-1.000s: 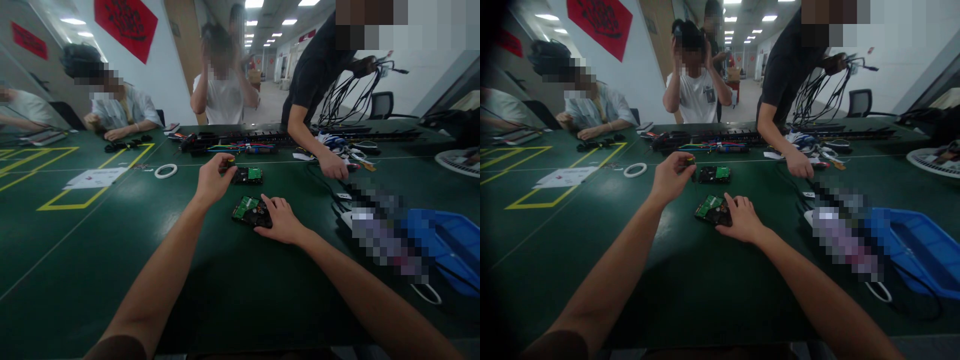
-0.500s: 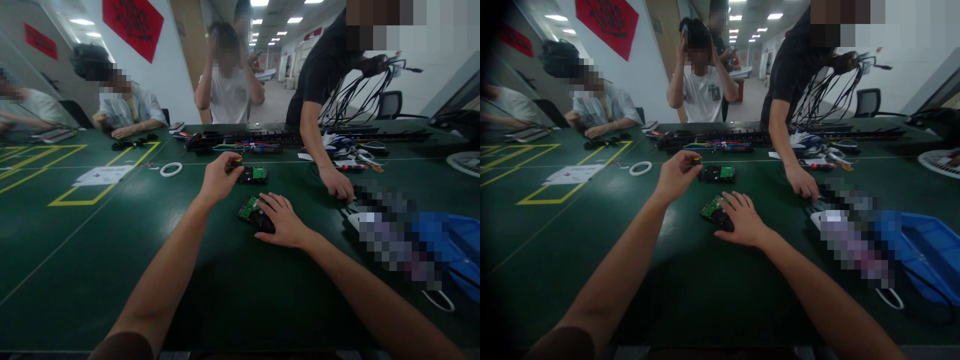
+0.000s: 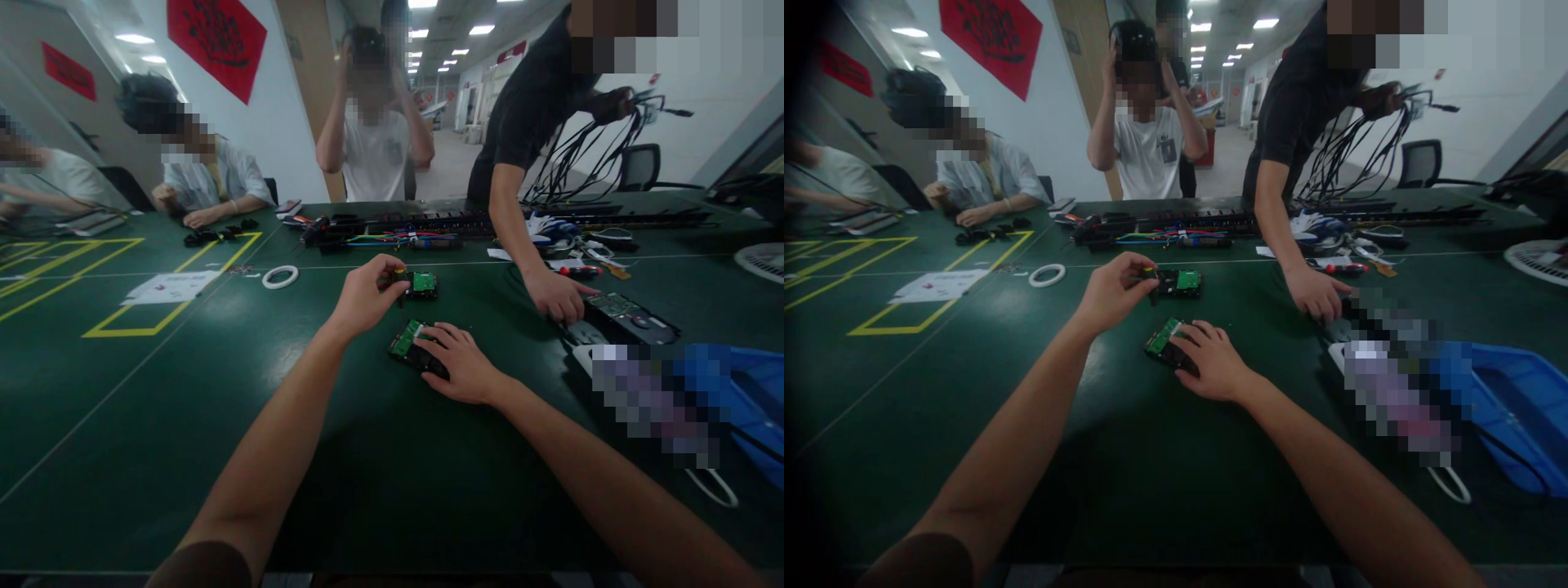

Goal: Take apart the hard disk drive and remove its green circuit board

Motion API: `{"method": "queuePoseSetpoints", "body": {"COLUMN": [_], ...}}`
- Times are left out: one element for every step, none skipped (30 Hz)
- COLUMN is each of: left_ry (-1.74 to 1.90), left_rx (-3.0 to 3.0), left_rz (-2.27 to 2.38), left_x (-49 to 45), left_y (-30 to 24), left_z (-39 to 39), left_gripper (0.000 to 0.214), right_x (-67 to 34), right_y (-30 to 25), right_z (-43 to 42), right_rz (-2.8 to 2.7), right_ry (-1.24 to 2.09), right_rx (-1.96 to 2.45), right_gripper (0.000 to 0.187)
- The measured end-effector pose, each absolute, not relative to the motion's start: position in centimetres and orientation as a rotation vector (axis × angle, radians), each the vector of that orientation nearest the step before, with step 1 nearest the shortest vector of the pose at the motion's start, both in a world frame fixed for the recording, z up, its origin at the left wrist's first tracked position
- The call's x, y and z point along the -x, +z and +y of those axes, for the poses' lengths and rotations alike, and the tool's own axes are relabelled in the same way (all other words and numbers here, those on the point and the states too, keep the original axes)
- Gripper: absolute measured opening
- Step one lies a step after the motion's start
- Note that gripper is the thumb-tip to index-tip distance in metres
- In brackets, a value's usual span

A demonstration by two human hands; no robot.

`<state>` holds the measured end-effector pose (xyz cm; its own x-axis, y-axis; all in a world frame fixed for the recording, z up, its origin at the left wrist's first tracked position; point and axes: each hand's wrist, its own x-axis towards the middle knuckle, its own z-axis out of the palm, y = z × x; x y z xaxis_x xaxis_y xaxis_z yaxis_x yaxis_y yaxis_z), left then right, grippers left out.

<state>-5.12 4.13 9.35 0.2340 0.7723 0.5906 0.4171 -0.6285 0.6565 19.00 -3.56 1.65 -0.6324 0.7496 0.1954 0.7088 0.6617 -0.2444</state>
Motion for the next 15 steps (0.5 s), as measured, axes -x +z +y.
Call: {"method": "queuePoseSetpoints", "body": {"left_ry": [1.354, 1.355, 1.361, 1.369, 1.373, 1.376, 1.378, 1.383, 1.387, 1.392, 1.4, 1.408, 1.413, 1.417, 1.421], "left_rx": [-2.15, -2.149, -2.146, -2.145, -2.146, -2.148, -2.151, -2.152, -2.15, -2.148, -2.144, -2.14, -2.139, -2.141, -2.144], "left_rz": [1.1, 1.103, 1.107, 1.111, 1.115, 1.119, 1.124, 1.129, 1.133, 1.136, 1.139, 1.14, 1.14, 1.138, 1.135], "left_x": [5.1, 5.07, 5.03, 4.98, 4.92, 4.86, 4.8, 4.75, 4.7, 4.66, 4.62, 4.59, 4.57, 4.55, 4.53], "left_y": [9.29, 9.24, 9.19, 9.16, 9.13, 9.11, 9.08, 9.05, 9.01, 8.97, 8.91, 8.85, 8.79, 8.73, 8.68], "left_z": [4.14, 4.14, 4.13, 4.11, 4.1, 4.09, 4.09, 4.1, 4.13, 4.17, 4.21, 4.26, 4.31, 4.36, 4.39], "left_gripper": [0.026, 0.026, 0.026, 0.026, 0.026, 0.025, 0.025, 0.025, 0.024, 0.024, 0.024, 0.025, 0.025, 0.025, 0.025], "right_x": [-18.96, -18.92, -18.9, -18.88, -18.87, -18.86, -18.85, -18.84, -18.83, -18.82, -18.81, -18.8, -18.8, -18.8, -18.8], "right_y": [1.68, 1.7, 1.72, 1.74, 1.75, 1.75, 1.76, 1.75, 1.75, 1.74, 1.73, 1.71, 1.7, 1.69, 1.69], "right_z": [-3.59, -3.62, -3.63, -3.64, -3.64, -3.64, -3.65, -3.66, -3.67, -3.68, -3.69, -3.69, -3.7, -3.7, -3.69], "right_rz": [-2.599, -2.598, -2.598, -2.6, -2.6, -2.6, -2.6, -2.6, -2.6, -2.6, -2.599, -2.597, -2.596, -2.594, -2.594], "right_ry": [0.208, 0.209, 0.211, 0.213, 0.214, 0.215, 0.214, 0.215, 0.215, 0.215, 0.214, 0.212, 0.208, 0.205, 0.202], "right_rx": [1.171, 1.174, 1.177, 1.18, 1.182, 1.183, 1.184, 1.183, 1.181, 1.178, 1.175, 1.174, 1.174, 1.173, 1.171], "right_gripper": [0.067, 0.067, 0.067, 0.067, 0.067, 0.067, 0.067, 0.067, 0.066, 0.066, 0.066, 0.066, 0.066, 0.066, 0.066]}}
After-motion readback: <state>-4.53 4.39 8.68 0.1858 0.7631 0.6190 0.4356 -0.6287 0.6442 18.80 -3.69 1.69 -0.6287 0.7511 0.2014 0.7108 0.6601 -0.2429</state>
